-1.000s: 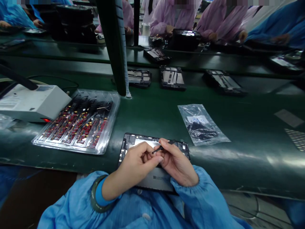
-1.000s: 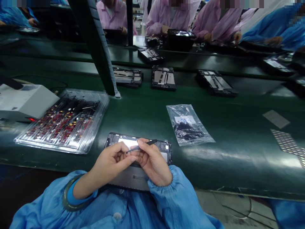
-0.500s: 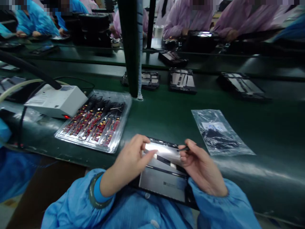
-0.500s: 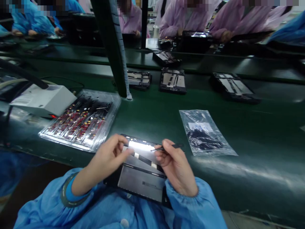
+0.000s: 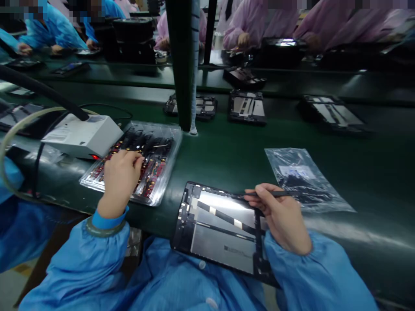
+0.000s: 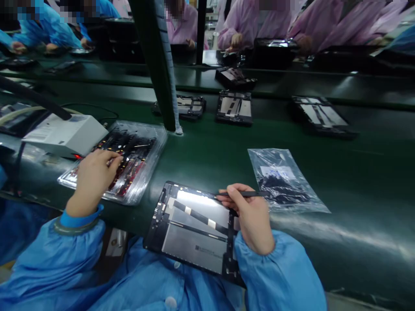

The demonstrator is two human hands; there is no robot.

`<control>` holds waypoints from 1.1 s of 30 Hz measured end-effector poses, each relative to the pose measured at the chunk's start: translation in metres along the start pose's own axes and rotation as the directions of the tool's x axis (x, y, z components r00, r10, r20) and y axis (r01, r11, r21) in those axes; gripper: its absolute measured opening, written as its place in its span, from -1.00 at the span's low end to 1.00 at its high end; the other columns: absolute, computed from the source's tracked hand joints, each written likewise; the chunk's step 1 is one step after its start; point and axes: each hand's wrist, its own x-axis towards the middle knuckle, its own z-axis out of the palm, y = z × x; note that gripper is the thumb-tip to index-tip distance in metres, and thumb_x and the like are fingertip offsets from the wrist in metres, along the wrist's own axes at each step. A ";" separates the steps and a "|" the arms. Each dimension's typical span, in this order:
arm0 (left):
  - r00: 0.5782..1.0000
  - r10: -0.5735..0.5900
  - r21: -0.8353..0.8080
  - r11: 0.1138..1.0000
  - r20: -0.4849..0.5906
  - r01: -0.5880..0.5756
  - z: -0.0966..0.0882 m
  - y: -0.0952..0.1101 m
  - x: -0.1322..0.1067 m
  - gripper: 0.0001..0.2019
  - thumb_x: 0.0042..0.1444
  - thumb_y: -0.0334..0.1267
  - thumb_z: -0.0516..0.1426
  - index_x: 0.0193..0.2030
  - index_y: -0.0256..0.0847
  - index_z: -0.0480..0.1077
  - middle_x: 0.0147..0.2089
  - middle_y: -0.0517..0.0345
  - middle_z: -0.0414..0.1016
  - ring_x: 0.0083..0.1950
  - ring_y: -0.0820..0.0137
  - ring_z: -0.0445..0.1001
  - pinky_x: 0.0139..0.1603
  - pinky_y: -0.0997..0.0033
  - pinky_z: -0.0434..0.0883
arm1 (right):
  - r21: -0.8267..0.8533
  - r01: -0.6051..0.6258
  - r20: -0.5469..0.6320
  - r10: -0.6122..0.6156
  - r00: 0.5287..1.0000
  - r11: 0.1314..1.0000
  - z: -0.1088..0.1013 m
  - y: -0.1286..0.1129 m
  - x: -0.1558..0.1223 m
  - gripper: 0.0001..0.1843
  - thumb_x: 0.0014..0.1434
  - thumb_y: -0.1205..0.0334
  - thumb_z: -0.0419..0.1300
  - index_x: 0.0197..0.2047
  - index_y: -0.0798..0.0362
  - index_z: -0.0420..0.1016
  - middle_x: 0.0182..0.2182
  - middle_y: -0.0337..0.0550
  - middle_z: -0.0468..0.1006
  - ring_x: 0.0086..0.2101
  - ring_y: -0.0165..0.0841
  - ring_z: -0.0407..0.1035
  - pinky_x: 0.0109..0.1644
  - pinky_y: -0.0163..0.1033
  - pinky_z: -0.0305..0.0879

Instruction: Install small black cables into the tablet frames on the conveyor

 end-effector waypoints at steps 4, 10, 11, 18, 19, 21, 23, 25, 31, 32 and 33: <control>0.981 -0.117 -0.371 0.927 -0.153 0.053 -0.011 0.009 -0.001 -0.81 0.18 -0.20 0.11 -0.16 -0.23 0.47 -0.25 0.10 0.52 -0.21 0.30 0.45 -0.07 0.28 0.34 | -0.112 0.090 0.024 -0.088 0.996 0.990 0.002 0.007 0.001 -0.59 -0.12 0.00 0.43 -0.34 0.10 0.46 -0.44 -0.11 0.64 -0.47 -0.37 0.54 -0.41 -0.42 0.45; 0.938 -0.213 -0.961 -0.103 0.274 0.257 -0.016 0.034 -0.007 -0.96 0.18 -0.36 0.11 -0.28 -0.26 0.38 -0.40 0.23 0.39 -0.40 0.51 0.39 -0.22 0.42 0.43 | -0.268 0.186 0.073 -0.173 0.982 0.945 0.003 0.013 -0.001 -0.66 0.02 0.00 0.34 -0.31 0.10 0.46 -0.42 -0.11 0.62 -0.46 -0.34 0.54 -0.36 -0.31 0.45; 0.921 -0.142 -0.918 -0.223 0.362 0.327 -0.016 0.039 -0.008 -0.94 0.18 -0.38 0.10 -0.32 -0.28 0.37 -0.42 0.24 0.35 -0.42 0.52 0.36 -0.25 0.45 0.44 | -0.282 0.196 0.076 -0.182 0.980 0.939 0.003 0.014 -0.001 -0.67 0.03 0.00 0.34 -0.31 0.10 0.46 -0.42 -0.12 0.62 -0.45 -0.33 0.54 -0.35 -0.29 0.44; 0.839 0.069 -0.764 -0.377 0.541 0.523 -0.016 0.072 -0.021 -0.92 0.18 -0.35 0.12 -0.32 -0.29 0.41 -0.52 0.28 0.16 -0.53 0.59 0.16 -0.50 0.59 0.35 | -0.420 0.263 0.097 -0.245 0.965 0.868 0.005 0.020 0.002 -0.73 0.09 0.02 0.28 -0.29 0.06 0.47 -0.45 -0.18 0.59 -0.39 -0.28 0.55 -0.29 -0.24 0.41; 0.843 0.073 -0.777 -0.354 0.533 0.521 -0.016 0.075 -0.024 -0.91 0.18 -0.33 0.12 -0.31 -0.28 0.42 -0.52 0.28 0.18 -0.53 0.58 0.17 -0.49 0.58 0.36 | -0.456 0.284 0.106 -0.266 0.958 0.843 0.006 0.022 0.001 -0.75 0.11 0.02 0.26 -0.29 0.05 0.47 -0.45 -0.19 0.58 -0.38 -0.28 0.54 -0.28 -0.24 0.40; 0.848 0.091 -0.796 -0.305 0.522 0.522 -0.015 0.080 -0.029 -0.88 0.19 -0.26 0.12 -0.28 -0.27 0.44 -0.50 0.26 0.22 -0.50 0.55 0.23 -0.45 0.53 0.39 | -0.523 0.323 0.119 -0.308 0.944 0.789 0.006 0.023 0.001 -0.77 0.12 0.03 0.25 -0.30 0.03 0.48 -0.45 -0.21 0.57 -0.38 -0.28 0.53 -0.27 -0.23 0.38; 0.833 0.147 -0.792 -0.260 0.533 0.552 -0.013 0.084 -0.034 -0.84 0.18 -0.21 0.13 -0.25 -0.26 0.45 -0.47 0.22 0.29 -0.46 0.52 0.30 -0.38 0.48 0.42 | -0.535 0.326 0.098 -0.326 0.940 0.779 0.006 0.023 0.000 -0.75 0.11 0.00 0.25 -0.31 0.02 0.47 -0.48 -0.23 0.55 -0.41 -0.29 0.51 -0.31 -0.24 0.37; 0.799 0.228 -0.772 -0.213 0.557 0.599 -0.010 0.088 -0.041 -0.82 0.18 -0.18 0.13 -0.23 -0.26 0.45 -0.47 0.21 0.32 -0.45 0.50 0.33 -0.38 0.47 0.40 | -0.455 0.305 0.033 -0.326 0.945 0.837 0.004 0.019 -0.002 -0.73 0.13 -0.03 0.23 -0.31 0.02 0.45 -0.51 -0.25 0.53 -0.47 -0.32 0.48 -0.34 -0.24 0.39; 0.641 0.514 -0.766 0.050 0.570 0.641 -0.006 0.106 -0.060 -0.73 0.22 -0.10 0.03 -0.18 -0.27 0.41 -0.58 0.34 0.17 -0.58 0.54 0.19 -0.52 0.53 0.21 | -0.326 0.540 0.048 -0.557 0.829 0.776 -0.001 -0.003 -0.026 -0.79 0.27 0.20 0.04 -0.32 0.01 0.47 -0.21 -0.14 0.56 -0.19 -0.28 0.46 -0.07 -0.16 0.38; 0.624 0.541 -0.783 0.108 0.564 0.613 -0.007 0.109 -0.063 -0.72 0.22 -0.10 0.01 -0.17 -0.27 0.40 -0.58 0.34 0.17 -0.57 0.53 0.19 -0.50 0.52 0.21 | -0.404 0.569 0.124 -0.574 0.810 0.716 0.001 -0.005 -0.032 -0.81 0.27 0.24 0.04 -0.26 0.00 0.48 -0.20 -0.13 0.56 -0.18 -0.28 0.46 -0.08 -0.17 0.39; 0.610 0.565 -0.800 0.162 0.556 0.578 -0.008 0.112 -0.065 -0.72 0.23 -0.10 -0.01 -0.18 -0.26 0.39 -0.57 0.33 0.17 -0.56 0.52 0.21 -0.49 0.51 0.22 | -0.484 0.607 0.225 -0.581 0.782 0.630 0.004 -0.006 -0.039 -0.81 0.26 0.27 0.04 -0.20 -0.01 0.49 -0.20 -0.13 0.57 -0.20 -0.28 0.47 -0.11 -0.18 0.40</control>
